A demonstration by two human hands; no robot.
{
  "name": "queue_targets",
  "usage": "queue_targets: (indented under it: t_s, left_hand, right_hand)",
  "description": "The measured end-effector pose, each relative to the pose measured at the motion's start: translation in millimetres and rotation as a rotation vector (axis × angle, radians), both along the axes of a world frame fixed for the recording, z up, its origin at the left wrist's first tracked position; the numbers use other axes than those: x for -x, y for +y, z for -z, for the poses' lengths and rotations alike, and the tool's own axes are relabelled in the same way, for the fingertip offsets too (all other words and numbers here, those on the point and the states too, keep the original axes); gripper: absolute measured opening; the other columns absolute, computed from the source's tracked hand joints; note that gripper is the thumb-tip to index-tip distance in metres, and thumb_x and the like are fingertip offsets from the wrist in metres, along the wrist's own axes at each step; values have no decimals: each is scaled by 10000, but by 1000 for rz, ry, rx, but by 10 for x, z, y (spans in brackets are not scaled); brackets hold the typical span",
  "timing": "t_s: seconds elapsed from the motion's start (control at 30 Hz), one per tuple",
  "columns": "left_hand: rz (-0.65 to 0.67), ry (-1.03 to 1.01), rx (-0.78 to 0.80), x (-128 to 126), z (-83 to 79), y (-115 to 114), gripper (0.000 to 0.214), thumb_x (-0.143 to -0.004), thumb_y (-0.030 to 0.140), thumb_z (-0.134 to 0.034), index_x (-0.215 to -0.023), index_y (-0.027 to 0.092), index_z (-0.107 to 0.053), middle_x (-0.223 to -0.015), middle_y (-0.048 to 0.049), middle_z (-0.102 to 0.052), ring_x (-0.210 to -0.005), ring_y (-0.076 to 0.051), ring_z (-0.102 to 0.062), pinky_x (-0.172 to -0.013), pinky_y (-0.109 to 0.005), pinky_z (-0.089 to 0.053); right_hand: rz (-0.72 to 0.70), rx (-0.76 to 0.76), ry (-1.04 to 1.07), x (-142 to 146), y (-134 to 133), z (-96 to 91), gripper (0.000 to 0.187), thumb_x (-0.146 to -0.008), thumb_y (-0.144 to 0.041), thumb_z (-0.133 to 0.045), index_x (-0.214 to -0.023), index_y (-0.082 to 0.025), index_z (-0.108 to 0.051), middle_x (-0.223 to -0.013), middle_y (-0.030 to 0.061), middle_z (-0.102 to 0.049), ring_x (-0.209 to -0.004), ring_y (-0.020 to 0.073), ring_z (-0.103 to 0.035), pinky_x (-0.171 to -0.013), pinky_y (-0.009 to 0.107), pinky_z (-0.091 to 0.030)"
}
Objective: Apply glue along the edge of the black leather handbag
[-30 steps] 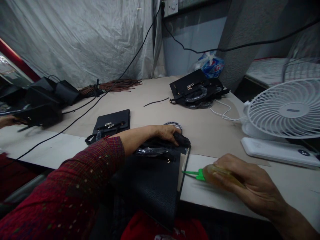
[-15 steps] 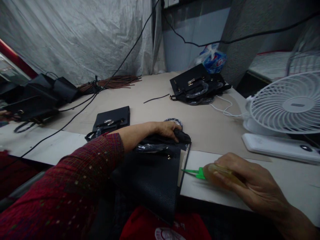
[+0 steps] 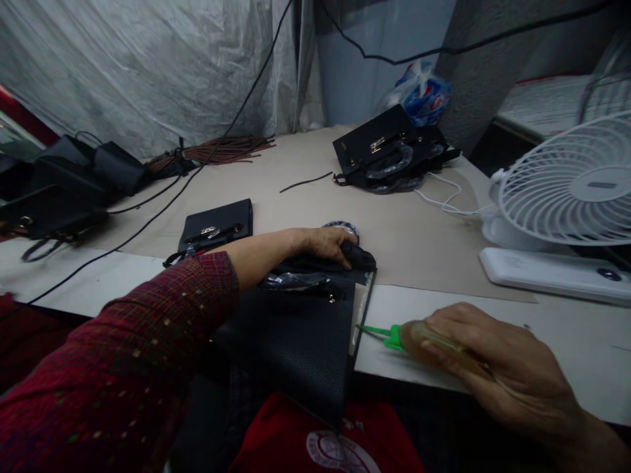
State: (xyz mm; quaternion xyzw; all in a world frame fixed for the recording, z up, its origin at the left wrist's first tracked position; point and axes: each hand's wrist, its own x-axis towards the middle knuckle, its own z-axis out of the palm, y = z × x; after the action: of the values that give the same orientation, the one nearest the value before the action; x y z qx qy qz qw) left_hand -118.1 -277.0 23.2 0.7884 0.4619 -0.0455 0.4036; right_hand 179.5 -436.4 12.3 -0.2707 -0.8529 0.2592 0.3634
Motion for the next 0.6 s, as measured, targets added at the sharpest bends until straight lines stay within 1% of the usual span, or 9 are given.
queue_targets:
  t_s: [0.1, 0.13, 0.23, 0.37, 0.5, 0.53, 0.6]
  left_hand:
    - [1, -22, 5, 5, 7, 2, 340, -735, 233, -854, -1014, 198, -663, -919, 5, -671, -886, -189, -606, -844, -298, -473]
    - [1, -30, 7, 7, 15, 5, 321, -733, 229, -855, -983, 194, -658, -906, 4, -665, -887, -191, -605, -844, -301, -469]
    - [-10, -47, 27, 12, 46, 11, 294, -721, 207, -851, -927, 181, -643, -896, -4, -659, -901, -203, -609, -843, -317, -466]
    - [-33, -53, 54, 16, 88, 32, 326, -713, 200, -851, -952, 187, -629, -899, 5, -657, -905, -201, -611, -833, -315, -467]
    - [-21, -47, 51, 28, 121, 72, 328, -717, 218, -851, -942, 190, -615, -875, 20, -652, -888, -193, -615, -805, -304, -458]
    - [-15, -51, 49, 32, 128, 82, 331, -713, 223, -854, -939, 191, -614, -870, 23, -652, -881, -191, -615, -797, -302, -456]
    - [-3, -61, 53, 42, 142, 98, 348, -702, 238, -863, -940, 194, -613, -873, 27, -656, -877, -187, -617, -785, -295, -456]
  right_hand:
    - [-115, 21, -25, 10, -41, -4, 129, -1050, -264, -616, -1125, -278, -720, -859, 25, -714, -701, 173, -685, -569, 274, -544]
    - [-116, 13, -16, 8, -58, 2, 142, -1051, -259, -614, -1146, -278, -717, -862, 28, -716, -704, 174, -686, -571, 273, -546]
    - [-34, -5, 23, -13, -116, 37, 172, -1047, -250, -624, -1203, -291, -683, -917, 30, -717, -730, 174, -690, -601, 279, -554]
    - [-136, 53, 16, -41, -185, 85, 280, -1035, -183, -621, -1282, -312, -644, -910, 17, -693, -758, 178, -680, -621, 291, -550]
    - [-36, 12, 60, -45, -187, 118, 258, -1041, -211, -631, -1282, -301, -636, -985, 33, -713, -814, 179, -699, -649, 285, -566]
    - [-40, 1, 49, -40, -184, 116, 243, -1044, -212, -627, -1272, -295, -632, -983, 34, -715, -815, 176, -701, -648, 280, -569]
    - [-97, -19, 29, -22, -189, 94, 250, -1046, -188, -607, -1280, -274, -612, -946, 37, -714, -797, 172, -697, -634, 275, -572]
